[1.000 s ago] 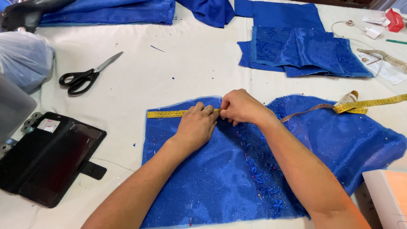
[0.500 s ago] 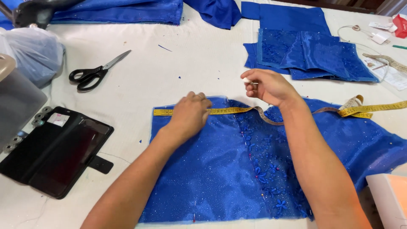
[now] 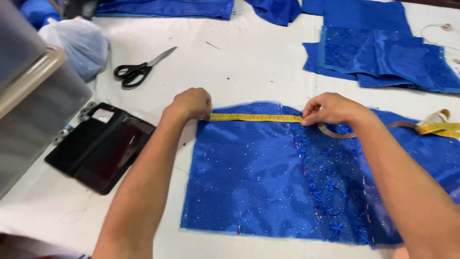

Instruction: Measuring and marking a blue fabric garment piece using a measuring tape and chalk on a work table.

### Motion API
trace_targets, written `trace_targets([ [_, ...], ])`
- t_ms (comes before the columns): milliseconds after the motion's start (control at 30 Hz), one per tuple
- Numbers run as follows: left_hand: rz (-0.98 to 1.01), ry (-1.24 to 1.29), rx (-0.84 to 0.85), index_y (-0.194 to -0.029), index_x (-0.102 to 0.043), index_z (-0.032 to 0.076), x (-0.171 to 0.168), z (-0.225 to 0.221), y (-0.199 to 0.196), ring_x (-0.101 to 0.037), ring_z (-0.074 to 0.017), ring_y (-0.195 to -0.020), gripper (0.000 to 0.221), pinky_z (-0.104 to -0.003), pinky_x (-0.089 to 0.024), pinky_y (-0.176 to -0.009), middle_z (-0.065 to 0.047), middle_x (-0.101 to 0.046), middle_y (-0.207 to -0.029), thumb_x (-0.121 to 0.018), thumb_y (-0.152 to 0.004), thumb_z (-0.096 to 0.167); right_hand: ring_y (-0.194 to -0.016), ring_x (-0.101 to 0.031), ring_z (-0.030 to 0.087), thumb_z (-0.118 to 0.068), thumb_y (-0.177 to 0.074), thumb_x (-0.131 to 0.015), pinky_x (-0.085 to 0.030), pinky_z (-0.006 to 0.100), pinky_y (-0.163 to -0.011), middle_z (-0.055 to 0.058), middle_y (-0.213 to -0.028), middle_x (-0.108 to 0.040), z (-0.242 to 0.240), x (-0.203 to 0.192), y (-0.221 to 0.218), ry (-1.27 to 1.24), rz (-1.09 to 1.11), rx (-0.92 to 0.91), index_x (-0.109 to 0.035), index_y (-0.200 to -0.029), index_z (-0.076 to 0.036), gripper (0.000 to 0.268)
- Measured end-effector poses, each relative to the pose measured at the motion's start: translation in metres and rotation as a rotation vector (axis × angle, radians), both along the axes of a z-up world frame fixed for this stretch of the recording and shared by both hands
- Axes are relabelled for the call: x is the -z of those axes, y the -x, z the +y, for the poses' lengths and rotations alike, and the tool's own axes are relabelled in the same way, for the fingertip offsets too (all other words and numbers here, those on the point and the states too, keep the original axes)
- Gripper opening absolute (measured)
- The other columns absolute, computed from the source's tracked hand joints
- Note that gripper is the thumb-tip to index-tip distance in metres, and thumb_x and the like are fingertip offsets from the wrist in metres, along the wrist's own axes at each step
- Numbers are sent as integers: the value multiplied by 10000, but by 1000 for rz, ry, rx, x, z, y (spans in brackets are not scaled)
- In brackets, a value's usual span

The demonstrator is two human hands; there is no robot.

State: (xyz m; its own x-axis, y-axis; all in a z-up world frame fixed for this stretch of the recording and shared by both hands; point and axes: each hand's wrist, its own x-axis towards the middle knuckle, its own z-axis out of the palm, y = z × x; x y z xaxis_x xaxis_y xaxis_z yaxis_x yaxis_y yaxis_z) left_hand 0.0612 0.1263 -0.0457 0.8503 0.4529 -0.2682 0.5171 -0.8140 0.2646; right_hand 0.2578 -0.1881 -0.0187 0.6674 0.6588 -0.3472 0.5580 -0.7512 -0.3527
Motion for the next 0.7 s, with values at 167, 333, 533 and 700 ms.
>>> trace_targets([
  [167, 23, 44, 12, -857, -705, 194, -23, -10, 9, -658, -272, -946, 174, -431, -503, -778, -48, -711, -924, -772, -709, 130, -875, -680, 227, -211, -732, -882, -507, 356, -800, 68, -886, -755, 0, 2, 12, -52, 72, 97, -796, -989, -106, 291],
  [333, 19, 50, 9, -749, -602, 216, -25, -14, 18, -611, -193, -786, 147, -338, -472, -615, 31, -663, -839, -617, -769, 71, -876, -635, 188, -220, -788, -872, -460, 343, -790, 37, -919, -719, -1, -5, 19, -10, 96, 142, -769, -1010, -127, 262],
  [533, -188, 379, -74, -803, -683, 160, -68, -22, 62, -619, -125, -825, 136, -288, -501, -681, 13, -707, -905, -642, -818, 31, -692, -537, 190, -187, -819, -862, -401, 339, -660, 61, -775, -673, -21, -23, 30, -249, 104, 167, -709, -828, -87, 183],
  [700, -79, 520, 19, -821, -761, 134, -66, -20, 86, -649, -103, -868, 41, -280, -492, -827, 4, -754, -859, -763, -837, 97, -775, -562, 180, -122, -836, -813, -420, 323, -739, 84, -824, -722, -49, -33, 45, -210, 274, 88, -801, -892, -8, 128],
])
